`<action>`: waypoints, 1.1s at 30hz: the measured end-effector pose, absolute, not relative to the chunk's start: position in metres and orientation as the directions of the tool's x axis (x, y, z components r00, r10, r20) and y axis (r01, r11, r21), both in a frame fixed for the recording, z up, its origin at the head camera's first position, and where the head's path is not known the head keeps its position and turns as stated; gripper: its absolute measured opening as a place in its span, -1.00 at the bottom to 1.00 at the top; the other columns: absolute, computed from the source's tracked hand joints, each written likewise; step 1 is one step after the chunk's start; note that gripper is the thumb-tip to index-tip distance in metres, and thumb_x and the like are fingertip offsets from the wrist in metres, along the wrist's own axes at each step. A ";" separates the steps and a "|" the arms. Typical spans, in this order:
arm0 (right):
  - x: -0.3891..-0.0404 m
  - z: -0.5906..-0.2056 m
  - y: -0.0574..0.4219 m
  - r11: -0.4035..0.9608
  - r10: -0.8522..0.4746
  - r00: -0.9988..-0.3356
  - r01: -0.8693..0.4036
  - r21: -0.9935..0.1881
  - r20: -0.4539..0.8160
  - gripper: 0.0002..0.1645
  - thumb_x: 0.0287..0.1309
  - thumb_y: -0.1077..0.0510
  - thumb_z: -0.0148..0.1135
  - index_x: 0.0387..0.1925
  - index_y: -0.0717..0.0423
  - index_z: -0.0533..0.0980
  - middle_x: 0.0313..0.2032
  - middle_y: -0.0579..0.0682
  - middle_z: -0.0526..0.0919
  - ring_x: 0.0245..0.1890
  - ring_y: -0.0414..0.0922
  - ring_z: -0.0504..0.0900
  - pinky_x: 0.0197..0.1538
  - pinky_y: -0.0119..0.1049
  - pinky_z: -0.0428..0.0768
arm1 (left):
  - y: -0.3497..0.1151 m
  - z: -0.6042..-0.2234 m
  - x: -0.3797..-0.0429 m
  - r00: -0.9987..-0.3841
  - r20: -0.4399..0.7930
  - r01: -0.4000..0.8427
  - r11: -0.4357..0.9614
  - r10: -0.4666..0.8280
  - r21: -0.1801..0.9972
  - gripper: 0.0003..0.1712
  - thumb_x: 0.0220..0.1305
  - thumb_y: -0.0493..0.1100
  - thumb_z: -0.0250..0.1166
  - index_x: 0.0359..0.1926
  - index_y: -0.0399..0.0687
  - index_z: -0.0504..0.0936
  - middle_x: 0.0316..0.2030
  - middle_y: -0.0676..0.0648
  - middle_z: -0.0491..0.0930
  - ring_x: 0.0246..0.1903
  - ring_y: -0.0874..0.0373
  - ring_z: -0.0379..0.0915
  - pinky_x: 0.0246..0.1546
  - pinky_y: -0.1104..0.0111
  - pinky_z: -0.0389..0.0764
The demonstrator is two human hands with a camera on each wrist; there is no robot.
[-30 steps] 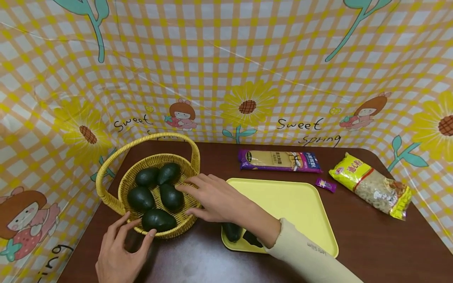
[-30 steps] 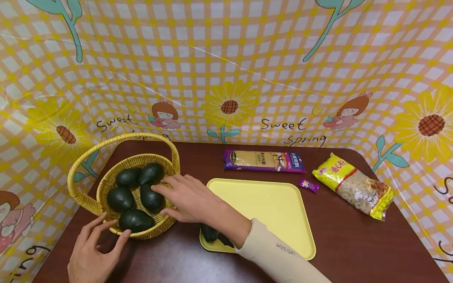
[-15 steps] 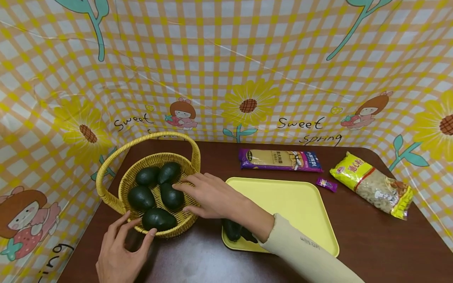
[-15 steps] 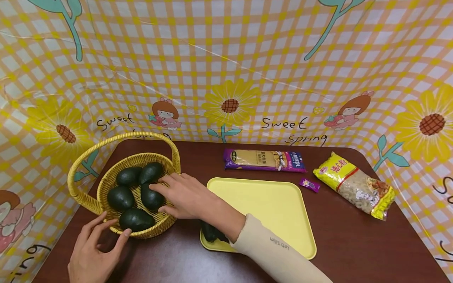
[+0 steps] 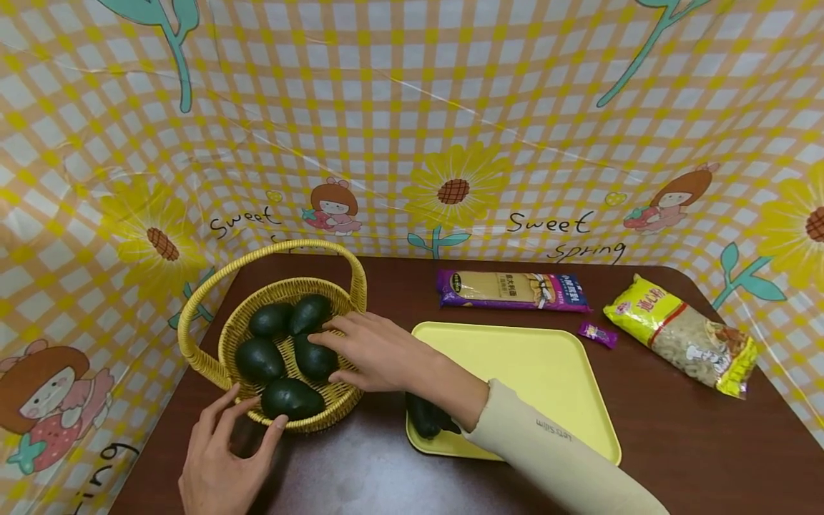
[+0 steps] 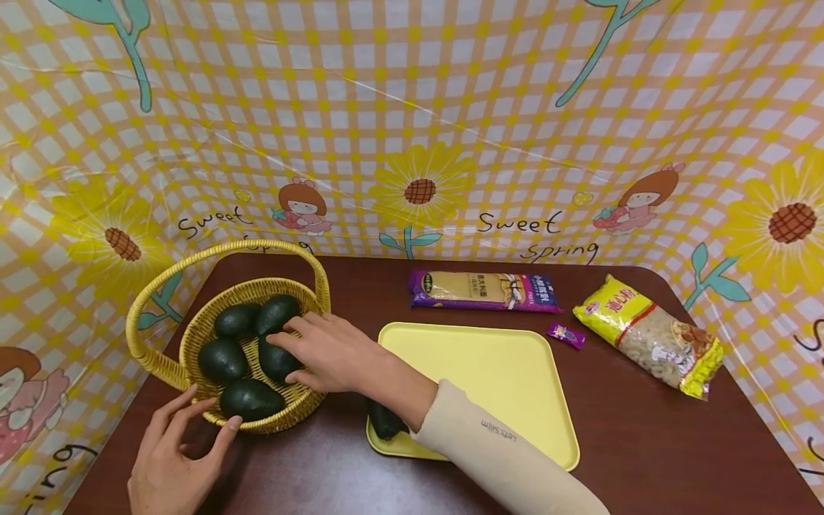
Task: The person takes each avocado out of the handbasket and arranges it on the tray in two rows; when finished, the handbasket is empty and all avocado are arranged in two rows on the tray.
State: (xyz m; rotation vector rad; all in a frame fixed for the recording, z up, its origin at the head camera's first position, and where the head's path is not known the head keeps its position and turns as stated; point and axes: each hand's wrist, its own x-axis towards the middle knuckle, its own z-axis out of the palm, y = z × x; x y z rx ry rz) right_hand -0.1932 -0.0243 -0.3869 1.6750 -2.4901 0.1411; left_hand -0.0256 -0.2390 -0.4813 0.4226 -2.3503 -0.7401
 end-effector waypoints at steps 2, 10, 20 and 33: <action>-0.193 -0.387 -0.026 0.378 -0.915 -0.373 -0.926 0.004 0.154 -0.23 0.45 -0.24 0.38 0.53 -0.07 0.45 0.37 0.02 0.59 0.34 -0.01 0.60 0.39 -0.10 0.59 | -0.238 -0.481 -0.025 -0.752 0.470 -0.111 0.791 -0.462 0.601 -0.50 0.10 0.09 0.72 0.01 0.03 0.82 0.30 -0.05 0.63 0.09 -0.16 0.61 -0.27 -0.29 0.64; -0.197 -0.387 -0.035 0.377 -0.922 -0.374 -0.926 0.015 0.097 -0.22 0.46 -0.25 0.37 0.56 -0.11 0.42 0.41 0.00 0.56 0.33 -0.03 0.60 0.34 -0.11 0.63 | -0.239 -0.483 -0.025 -0.751 0.474 -0.102 0.791 -0.460 0.604 -0.50 0.09 0.06 0.73 0.01 0.01 0.82 0.30 -0.07 0.63 0.11 -0.19 0.60 -0.22 -0.26 0.64; -0.202 -0.384 -0.046 0.375 -0.927 -0.374 -0.926 0.034 0.029 -0.19 0.46 -0.27 0.36 0.58 -0.12 0.39 0.41 -0.01 0.53 0.29 -0.03 0.61 0.26 -0.14 0.67 | -0.241 -0.483 -0.026 -0.752 0.488 -0.080 0.796 -0.443 0.600 -0.51 0.10 0.05 0.72 0.02 0.00 0.82 0.29 -0.09 0.63 0.11 -0.20 0.61 -0.24 -0.26 0.66; -0.207 -0.382 -0.058 0.360 -0.930 -0.365 -0.929 0.089 -0.040 -0.11 0.40 -0.30 0.41 0.60 -0.15 0.36 0.39 -0.01 0.54 0.23 -0.05 0.64 0.24 -0.18 0.67 | -0.241 -0.482 -0.026 -0.752 0.488 -0.085 0.799 -0.443 0.595 -0.50 0.09 0.05 0.73 0.01 0.00 0.82 0.29 -0.09 0.63 0.09 -0.19 0.61 -0.24 -0.24 0.65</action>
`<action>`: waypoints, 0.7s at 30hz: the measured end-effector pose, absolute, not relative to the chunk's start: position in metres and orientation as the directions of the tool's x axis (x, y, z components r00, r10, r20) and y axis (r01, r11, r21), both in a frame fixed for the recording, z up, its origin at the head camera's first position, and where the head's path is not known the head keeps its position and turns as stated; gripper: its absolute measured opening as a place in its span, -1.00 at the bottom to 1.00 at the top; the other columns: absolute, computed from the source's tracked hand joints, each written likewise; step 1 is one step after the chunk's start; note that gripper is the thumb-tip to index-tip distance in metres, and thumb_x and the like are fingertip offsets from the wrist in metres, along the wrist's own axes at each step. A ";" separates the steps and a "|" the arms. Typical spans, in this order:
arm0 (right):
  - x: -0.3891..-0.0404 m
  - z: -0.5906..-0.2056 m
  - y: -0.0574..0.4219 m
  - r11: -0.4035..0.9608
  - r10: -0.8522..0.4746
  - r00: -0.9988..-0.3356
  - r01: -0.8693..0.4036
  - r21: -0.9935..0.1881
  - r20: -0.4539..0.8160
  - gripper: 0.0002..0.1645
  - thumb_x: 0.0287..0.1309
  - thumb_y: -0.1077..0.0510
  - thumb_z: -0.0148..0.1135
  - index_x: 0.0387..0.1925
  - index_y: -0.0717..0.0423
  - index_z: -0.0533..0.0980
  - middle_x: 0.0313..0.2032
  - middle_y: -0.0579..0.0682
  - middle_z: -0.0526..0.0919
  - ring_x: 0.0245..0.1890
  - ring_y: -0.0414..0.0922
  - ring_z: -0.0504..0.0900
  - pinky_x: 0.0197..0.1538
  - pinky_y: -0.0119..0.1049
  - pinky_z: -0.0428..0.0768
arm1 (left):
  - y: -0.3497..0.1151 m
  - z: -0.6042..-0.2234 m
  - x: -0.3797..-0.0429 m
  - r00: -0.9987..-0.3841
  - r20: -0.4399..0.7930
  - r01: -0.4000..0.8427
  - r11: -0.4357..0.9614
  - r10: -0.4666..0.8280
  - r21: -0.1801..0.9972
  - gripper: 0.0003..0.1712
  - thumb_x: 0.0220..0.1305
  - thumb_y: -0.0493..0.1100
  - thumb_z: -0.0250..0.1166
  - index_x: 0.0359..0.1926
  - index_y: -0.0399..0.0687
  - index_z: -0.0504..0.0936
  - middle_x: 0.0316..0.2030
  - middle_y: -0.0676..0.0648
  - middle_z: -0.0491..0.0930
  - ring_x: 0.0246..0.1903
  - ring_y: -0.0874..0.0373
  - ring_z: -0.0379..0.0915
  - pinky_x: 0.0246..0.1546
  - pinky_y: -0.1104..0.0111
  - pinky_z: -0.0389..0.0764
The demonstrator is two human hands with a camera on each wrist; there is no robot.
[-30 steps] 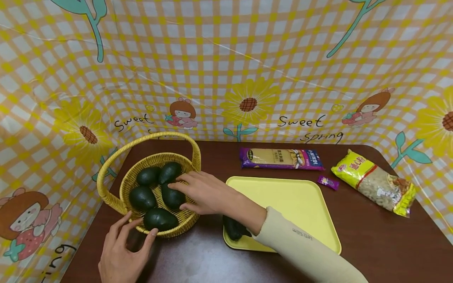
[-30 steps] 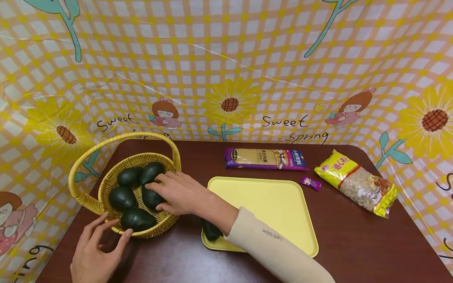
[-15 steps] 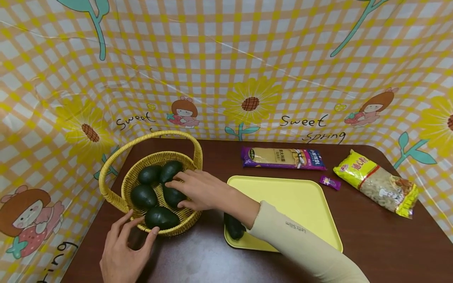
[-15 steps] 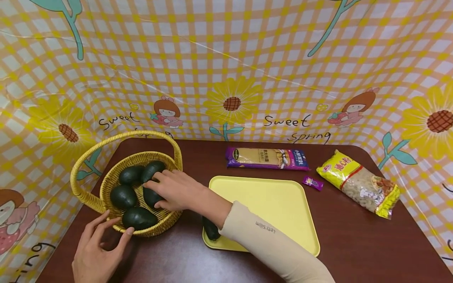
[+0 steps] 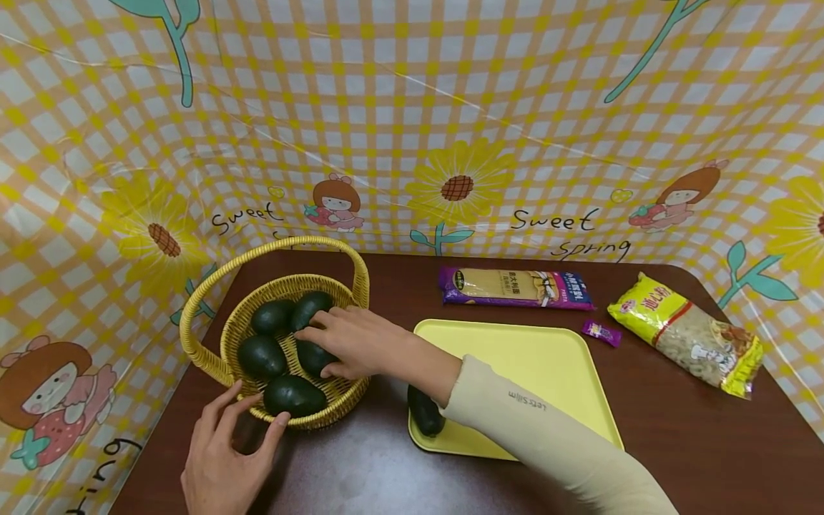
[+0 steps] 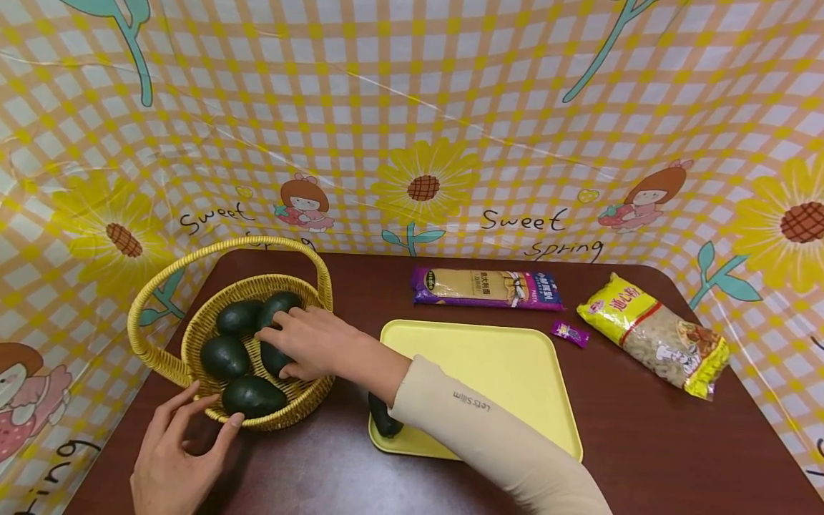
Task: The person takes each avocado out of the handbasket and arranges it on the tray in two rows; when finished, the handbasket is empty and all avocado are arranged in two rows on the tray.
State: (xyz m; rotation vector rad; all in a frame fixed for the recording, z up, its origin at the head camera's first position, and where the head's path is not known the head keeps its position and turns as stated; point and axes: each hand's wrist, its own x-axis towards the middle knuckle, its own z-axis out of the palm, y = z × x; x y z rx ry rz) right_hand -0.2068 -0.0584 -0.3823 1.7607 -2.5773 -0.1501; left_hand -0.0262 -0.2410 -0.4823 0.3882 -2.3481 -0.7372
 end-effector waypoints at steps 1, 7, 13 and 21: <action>-0.207 -0.383 -0.059 0.362 -0.929 -0.367 -0.928 0.089 -0.049 -0.10 0.39 -0.31 0.41 0.61 -0.15 0.35 0.39 -0.02 0.54 0.23 -0.05 0.64 0.23 -0.18 0.67 | -0.241 -0.482 -0.026 -0.753 0.487 -0.085 0.799 -0.443 0.595 -0.50 0.09 0.05 0.73 0.01 0.00 0.82 0.29 -0.09 0.63 0.10 -0.18 0.61 -0.24 -0.24 0.65; -0.214 -0.386 -0.066 0.390 -0.907 -0.395 -0.919 0.061 -0.146 -0.05 0.40 -0.30 0.41 0.66 -0.19 0.27 0.49 0.01 0.44 0.33 -0.03 0.59 0.31 -0.16 0.63 | -0.241 -0.483 -0.026 -0.756 0.481 -0.092 0.799 -0.444 0.594 -0.49 0.09 0.06 0.73 0.02 0.01 0.82 0.30 -0.07 0.63 0.09 -0.16 0.61 -0.25 -0.23 0.66; -0.219 -0.389 -0.072 0.403 -0.894 -0.397 -0.915 0.016 -0.205 0.01 0.39 -0.29 0.41 0.69 -0.19 0.20 0.55 0.03 0.35 0.36 0.00 0.57 0.36 -0.13 0.60 | -0.241 -0.483 -0.026 -0.755 0.477 -0.099 0.797 -0.450 0.596 -0.50 0.09 0.06 0.73 0.02 0.02 0.82 0.30 -0.06 0.63 0.09 -0.15 0.61 -0.25 -0.23 0.65; -0.223 -0.391 -0.078 0.396 -0.888 -0.389 -0.918 0.021 -0.245 0.09 0.37 -0.32 0.41 0.72 -0.17 0.12 0.61 0.04 0.25 0.45 0.02 0.50 0.46 -0.13 0.51 | -0.242 -0.482 -0.026 -0.758 0.477 -0.095 0.798 -0.446 0.595 -0.50 0.08 0.05 0.73 0.02 0.02 0.82 0.30 -0.06 0.63 0.08 -0.15 0.61 -0.25 -0.22 0.65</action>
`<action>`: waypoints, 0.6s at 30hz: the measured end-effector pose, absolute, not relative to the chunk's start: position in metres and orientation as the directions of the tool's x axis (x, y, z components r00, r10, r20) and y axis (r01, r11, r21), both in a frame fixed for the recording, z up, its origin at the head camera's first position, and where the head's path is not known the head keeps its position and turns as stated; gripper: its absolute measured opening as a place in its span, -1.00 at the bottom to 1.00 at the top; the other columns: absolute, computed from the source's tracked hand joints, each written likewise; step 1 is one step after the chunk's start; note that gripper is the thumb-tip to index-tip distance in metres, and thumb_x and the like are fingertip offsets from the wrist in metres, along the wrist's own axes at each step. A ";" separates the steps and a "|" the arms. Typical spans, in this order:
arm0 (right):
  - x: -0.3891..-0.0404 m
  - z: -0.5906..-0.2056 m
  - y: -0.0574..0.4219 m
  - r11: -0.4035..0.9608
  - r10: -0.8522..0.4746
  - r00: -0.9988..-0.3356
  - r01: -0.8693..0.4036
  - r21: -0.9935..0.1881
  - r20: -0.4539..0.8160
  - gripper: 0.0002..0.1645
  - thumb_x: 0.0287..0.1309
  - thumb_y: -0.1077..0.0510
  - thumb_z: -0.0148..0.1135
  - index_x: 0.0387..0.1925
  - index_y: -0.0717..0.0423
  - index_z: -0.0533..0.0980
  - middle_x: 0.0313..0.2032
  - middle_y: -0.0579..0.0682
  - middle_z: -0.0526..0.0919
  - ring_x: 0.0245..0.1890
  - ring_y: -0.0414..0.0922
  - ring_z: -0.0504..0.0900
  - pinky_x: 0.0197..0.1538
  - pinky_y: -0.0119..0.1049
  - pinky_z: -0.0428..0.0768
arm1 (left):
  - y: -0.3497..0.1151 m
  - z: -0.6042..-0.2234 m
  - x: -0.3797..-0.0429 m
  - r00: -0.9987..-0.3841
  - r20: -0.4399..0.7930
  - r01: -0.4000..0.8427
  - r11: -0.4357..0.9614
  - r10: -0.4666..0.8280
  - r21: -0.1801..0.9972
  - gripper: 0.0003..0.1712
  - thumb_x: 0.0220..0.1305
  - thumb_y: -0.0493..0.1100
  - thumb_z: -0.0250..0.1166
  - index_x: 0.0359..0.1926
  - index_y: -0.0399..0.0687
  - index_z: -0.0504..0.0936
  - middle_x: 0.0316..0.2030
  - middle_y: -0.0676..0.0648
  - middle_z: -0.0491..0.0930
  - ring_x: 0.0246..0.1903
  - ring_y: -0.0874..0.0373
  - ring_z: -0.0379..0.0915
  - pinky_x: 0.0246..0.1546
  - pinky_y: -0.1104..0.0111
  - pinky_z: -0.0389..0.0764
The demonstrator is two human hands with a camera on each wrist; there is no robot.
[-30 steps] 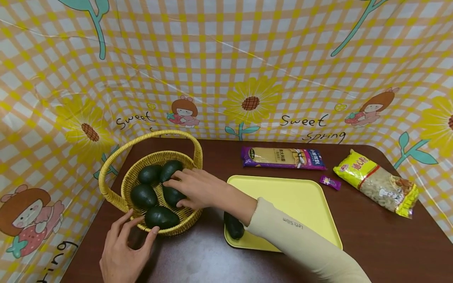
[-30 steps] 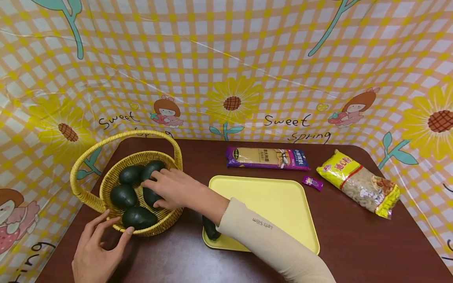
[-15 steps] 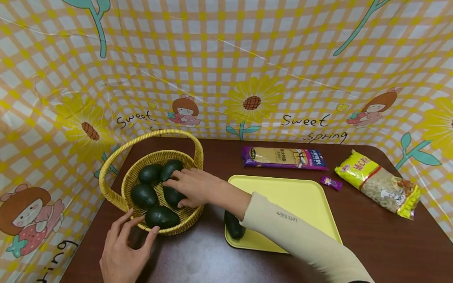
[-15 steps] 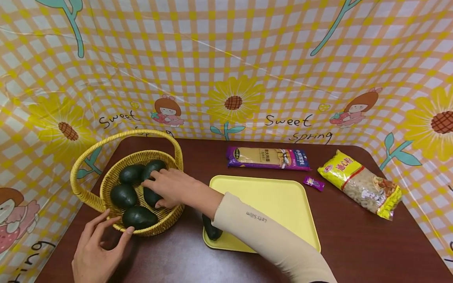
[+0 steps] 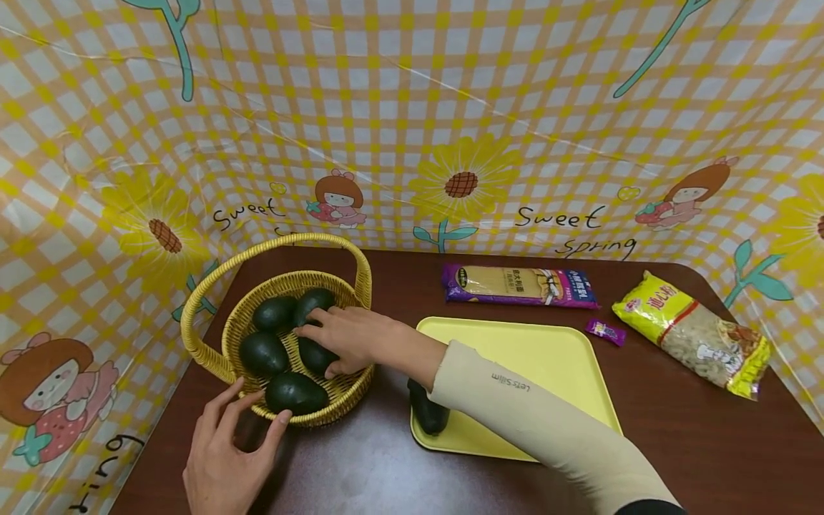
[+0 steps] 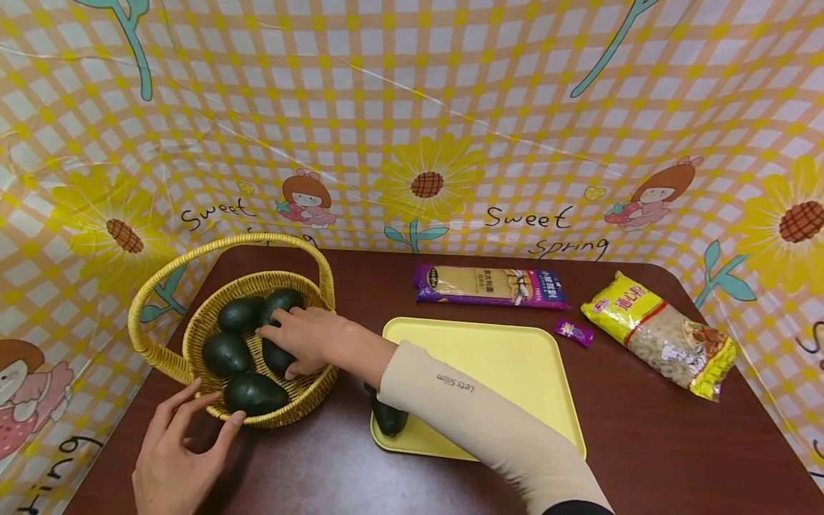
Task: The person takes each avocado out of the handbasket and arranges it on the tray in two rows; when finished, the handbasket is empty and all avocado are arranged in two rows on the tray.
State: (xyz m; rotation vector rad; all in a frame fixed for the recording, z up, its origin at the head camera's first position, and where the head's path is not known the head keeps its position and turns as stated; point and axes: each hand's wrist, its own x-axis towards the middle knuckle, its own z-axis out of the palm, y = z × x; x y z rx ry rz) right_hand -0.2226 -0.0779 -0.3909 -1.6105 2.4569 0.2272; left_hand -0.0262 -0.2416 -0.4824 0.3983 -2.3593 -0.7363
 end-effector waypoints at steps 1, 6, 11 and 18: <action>-0.223 -0.391 -0.079 0.397 -0.887 -0.390 -0.917 0.020 -0.249 0.09 0.38 -0.32 0.41 0.72 -0.17 0.12 0.62 0.04 0.24 0.46 0.02 0.49 0.46 -0.12 0.51 | -0.242 -0.482 -0.026 -0.757 0.478 -0.094 0.798 -0.445 0.595 -0.50 0.08 0.05 0.73 0.02 0.02 0.82 0.30 -0.06 0.63 0.08 -0.15 0.61 -0.25 -0.22 0.65; -0.227 -0.394 -0.082 0.405 -0.881 -0.389 -0.914 -0.003 -0.269 0.08 0.39 -0.30 0.41 0.72 -0.18 0.12 0.66 0.05 0.14 0.51 0.05 0.44 0.43 -0.11 0.55 | -0.242 -0.482 -0.027 -0.755 0.483 -0.093 0.801 -0.444 0.591 -0.50 0.08 0.04 0.73 0.02 0.03 0.82 0.30 -0.06 0.63 0.06 -0.14 0.62 -0.28 -0.22 0.66; -0.230 -0.397 -0.085 0.414 -0.878 -0.391 -0.910 -0.027 -0.276 0.08 0.37 -0.29 0.43 0.72 -0.20 0.12 0.66 0.01 0.12 0.50 0.05 0.45 0.38 -0.13 0.59 | -0.242 -0.482 -0.027 -0.757 0.485 -0.090 0.804 -0.438 0.587 -0.50 0.08 0.04 0.73 0.02 0.02 0.82 0.30 -0.06 0.63 0.06 -0.14 0.62 -0.29 -0.20 0.66; -0.232 -0.400 -0.087 0.416 -0.880 -0.384 -0.907 -0.063 -0.281 0.06 0.36 -0.27 0.45 0.70 -0.18 0.17 0.64 -0.02 0.13 0.49 0.02 0.45 0.35 -0.14 0.61 | -0.243 -0.481 -0.027 -0.757 0.486 -0.087 0.803 -0.438 0.589 -0.51 0.08 0.04 0.74 0.01 0.03 0.82 0.29 -0.06 0.63 0.08 -0.14 0.61 -0.28 -0.21 0.66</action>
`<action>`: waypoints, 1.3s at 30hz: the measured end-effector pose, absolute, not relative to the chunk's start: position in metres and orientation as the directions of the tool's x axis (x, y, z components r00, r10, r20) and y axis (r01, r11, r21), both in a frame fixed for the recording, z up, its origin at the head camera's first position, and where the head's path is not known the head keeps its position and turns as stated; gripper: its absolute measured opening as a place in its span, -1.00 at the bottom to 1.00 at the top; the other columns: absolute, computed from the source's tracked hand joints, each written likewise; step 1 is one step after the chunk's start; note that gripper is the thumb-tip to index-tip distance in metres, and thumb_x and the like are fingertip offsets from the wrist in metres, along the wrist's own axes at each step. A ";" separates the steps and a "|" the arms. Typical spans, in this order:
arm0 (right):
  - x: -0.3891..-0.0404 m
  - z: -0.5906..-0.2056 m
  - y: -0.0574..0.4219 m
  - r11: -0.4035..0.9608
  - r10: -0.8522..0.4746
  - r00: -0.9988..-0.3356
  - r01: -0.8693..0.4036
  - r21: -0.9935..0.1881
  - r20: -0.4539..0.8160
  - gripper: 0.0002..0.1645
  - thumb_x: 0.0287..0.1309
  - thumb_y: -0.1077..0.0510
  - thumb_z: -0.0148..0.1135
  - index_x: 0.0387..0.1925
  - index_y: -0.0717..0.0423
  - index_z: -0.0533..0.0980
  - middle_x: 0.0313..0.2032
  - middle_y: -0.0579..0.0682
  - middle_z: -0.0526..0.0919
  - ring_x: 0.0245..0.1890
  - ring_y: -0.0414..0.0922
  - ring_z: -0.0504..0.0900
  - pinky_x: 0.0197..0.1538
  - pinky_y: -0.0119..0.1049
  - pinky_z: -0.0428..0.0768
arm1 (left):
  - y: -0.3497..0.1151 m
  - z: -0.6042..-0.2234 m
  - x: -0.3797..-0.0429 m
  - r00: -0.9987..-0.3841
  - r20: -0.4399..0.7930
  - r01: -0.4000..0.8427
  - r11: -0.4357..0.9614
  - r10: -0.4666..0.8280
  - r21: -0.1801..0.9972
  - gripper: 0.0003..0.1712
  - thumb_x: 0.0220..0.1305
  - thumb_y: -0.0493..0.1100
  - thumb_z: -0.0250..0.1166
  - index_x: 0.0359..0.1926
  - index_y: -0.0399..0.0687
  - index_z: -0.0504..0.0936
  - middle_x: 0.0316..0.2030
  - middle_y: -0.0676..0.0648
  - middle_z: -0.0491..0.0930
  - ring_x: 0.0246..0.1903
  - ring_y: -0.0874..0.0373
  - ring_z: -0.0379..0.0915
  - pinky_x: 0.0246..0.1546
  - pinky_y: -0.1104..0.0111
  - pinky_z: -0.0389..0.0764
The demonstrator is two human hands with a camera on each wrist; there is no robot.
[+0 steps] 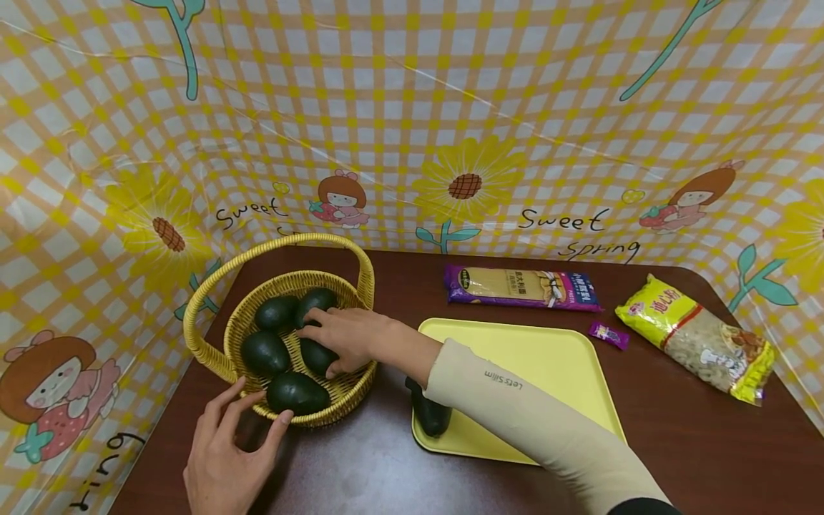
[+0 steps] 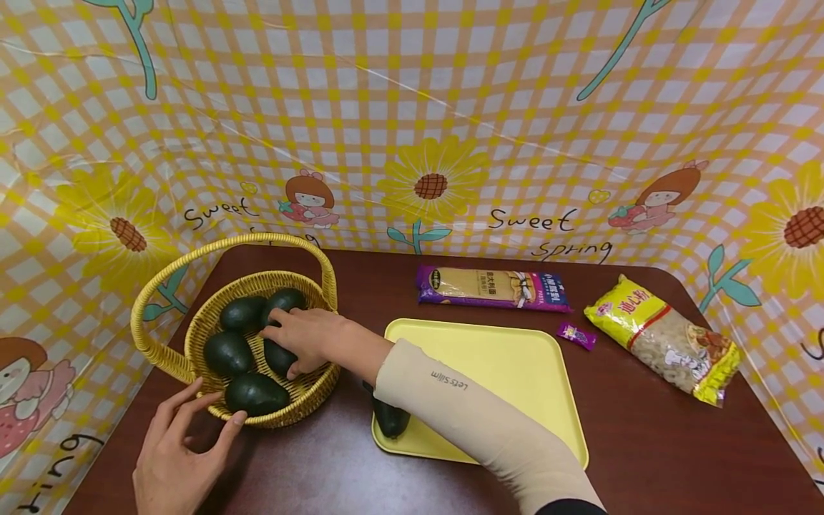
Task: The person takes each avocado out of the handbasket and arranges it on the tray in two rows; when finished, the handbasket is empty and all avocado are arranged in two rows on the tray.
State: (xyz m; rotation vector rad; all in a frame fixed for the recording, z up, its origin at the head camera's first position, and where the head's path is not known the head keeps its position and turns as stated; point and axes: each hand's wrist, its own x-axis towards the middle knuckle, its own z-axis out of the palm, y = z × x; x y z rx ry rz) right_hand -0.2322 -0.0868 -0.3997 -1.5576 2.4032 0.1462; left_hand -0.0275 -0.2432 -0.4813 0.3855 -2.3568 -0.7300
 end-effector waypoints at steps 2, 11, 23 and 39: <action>-0.232 -0.400 -0.087 0.415 -0.881 -0.381 -0.907 -0.070 -0.279 0.05 0.35 -0.26 0.46 0.70 -0.17 0.19 0.64 -0.02 0.14 0.50 0.01 0.43 0.34 -0.15 0.62 | -0.243 -0.481 -0.028 -0.757 0.486 -0.088 0.804 -0.438 0.588 -0.51 0.08 0.04 0.74 0.01 0.03 0.82 0.29 -0.05 0.64 0.07 -0.13 0.61 -0.29 -0.20 0.66; -0.233 -0.403 -0.088 0.381 -0.897 -0.348 -0.921 -0.080 -0.274 0.10 0.28 -0.26 0.52 0.67 -0.10 0.21 0.60 0.01 0.23 0.49 -0.01 0.45 0.46 -0.20 0.51 | -0.243 -0.482 -0.028 -0.756 0.490 -0.085 0.807 -0.434 0.584 -0.51 0.08 0.05 0.73 0.01 0.03 0.82 0.29 -0.07 0.63 0.07 -0.15 0.62 -0.31 -0.21 0.66; -0.234 -0.404 -0.089 0.371 -0.900 -0.337 -0.926 -0.078 -0.275 0.13 0.24 -0.24 0.57 0.67 -0.11 0.20 0.52 0.03 0.35 0.43 -0.03 0.51 0.42 -0.20 0.54 | -0.243 -0.481 -0.029 -0.758 0.490 -0.080 0.807 -0.431 0.585 -0.51 0.08 0.03 0.74 0.01 0.02 0.82 0.29 -0.09 0.63 0.06 -0.16 0.61 -0.29 -0.21 0.65; -0.232 -0.405 -0.082 0.339 -0.915 -0.325 -0.940 -0.018 -0.239 0.12 0.20 -0.29 0.59 0.65 -0.14 0.26 0.47 0.03 0.37 0.34 -0.05 0.56 0.30 -0.23 0.64 | -0.242 -0.482 -0.027 -0.758 0.477 -0.095 0.799 -0.445 0.594 -0.51 0.07 0.04 0.74 0.00 0.00 0.82 0.29 -0.09 0.63 0.08 -0.16 0.61 -0.26 -0.23 0.66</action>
